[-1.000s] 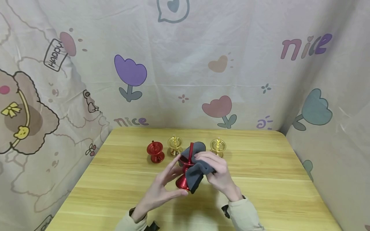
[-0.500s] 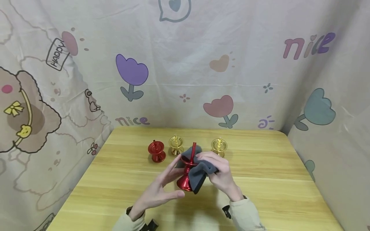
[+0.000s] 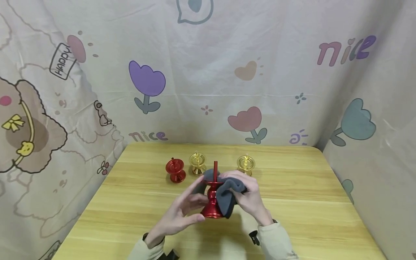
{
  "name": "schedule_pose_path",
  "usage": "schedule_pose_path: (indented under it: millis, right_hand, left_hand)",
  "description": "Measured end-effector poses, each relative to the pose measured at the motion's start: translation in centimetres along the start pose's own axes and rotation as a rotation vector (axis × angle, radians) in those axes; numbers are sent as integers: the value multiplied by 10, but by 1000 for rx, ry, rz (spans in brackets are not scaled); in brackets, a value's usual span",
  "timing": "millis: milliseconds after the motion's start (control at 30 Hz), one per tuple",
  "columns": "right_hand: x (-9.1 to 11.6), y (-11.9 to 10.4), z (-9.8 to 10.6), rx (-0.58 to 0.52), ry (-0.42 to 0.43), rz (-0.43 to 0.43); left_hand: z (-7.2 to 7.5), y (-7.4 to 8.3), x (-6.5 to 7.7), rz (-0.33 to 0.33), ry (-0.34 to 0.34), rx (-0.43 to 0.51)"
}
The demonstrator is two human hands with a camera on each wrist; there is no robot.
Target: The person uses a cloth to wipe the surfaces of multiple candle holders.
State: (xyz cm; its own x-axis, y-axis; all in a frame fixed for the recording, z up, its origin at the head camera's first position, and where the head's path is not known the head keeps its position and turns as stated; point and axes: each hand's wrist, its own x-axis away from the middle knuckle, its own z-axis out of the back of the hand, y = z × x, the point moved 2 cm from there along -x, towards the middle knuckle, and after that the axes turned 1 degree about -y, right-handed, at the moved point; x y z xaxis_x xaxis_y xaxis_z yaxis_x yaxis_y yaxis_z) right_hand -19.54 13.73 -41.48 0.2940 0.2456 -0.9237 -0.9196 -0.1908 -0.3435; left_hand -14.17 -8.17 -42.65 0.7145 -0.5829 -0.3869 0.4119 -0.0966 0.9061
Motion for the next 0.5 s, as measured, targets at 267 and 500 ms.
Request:
schedule_pose_path:
  millis: [267, 500]
  right_hand:
    - [-7, -5, -1, 56, 11, 71]
    - [-9, -5, -1, 97, -12, 92]
  left_hand:
    - [-4, 4, -6, 32, 43, -40]
    - [-8, 0, -7, -12, 119, -6]
